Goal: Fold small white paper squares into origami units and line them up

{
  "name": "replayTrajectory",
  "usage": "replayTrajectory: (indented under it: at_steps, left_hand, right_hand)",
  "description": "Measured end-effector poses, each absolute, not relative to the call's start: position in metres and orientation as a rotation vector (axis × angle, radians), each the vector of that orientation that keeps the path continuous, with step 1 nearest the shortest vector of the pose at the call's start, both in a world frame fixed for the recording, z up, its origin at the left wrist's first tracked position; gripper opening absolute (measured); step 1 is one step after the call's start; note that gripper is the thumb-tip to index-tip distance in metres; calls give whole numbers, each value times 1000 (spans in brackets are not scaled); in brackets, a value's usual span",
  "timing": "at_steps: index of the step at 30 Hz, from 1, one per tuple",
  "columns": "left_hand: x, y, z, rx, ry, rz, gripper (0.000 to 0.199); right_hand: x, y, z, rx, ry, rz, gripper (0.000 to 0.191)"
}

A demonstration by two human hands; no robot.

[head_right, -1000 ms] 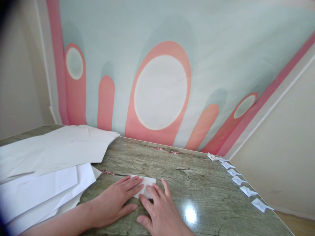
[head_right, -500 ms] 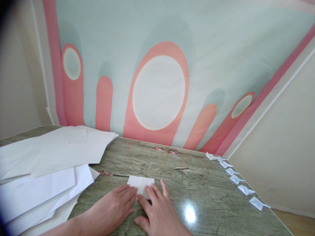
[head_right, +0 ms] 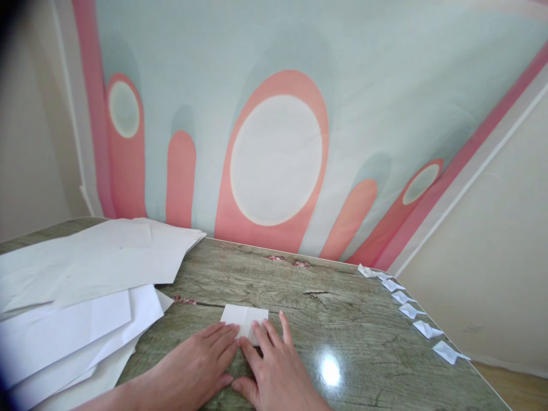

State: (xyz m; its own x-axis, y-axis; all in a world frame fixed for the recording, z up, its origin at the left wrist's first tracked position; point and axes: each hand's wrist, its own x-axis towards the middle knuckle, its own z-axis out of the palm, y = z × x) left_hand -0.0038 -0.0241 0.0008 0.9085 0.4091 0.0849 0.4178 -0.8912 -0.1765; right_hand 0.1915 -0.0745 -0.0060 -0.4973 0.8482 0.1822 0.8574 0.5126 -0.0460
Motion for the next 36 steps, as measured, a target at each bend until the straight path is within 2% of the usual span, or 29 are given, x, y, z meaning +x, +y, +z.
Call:
replayTrajectory:
  at_steps: [10,17,24,36]
  left_hand:
    - [-1,-26,8,-2896,-712,-32,45]
    - [0,-25,5,-2907,-733,-49,45]
    - [1,-25,6,-2932,-745,-55,47]
    - [-4,-23,6,-2936,-699,-60,52]
  right_hand:
    - [187,-77,3,-1512,-2624,-252,54]
    - [191,-78,-10,-1604,-2523,-315,65]
    - [199,-81,-17,-1630,-2459,-387,65]
    - [193,-73,-34,-1304,-2330,-574,27]
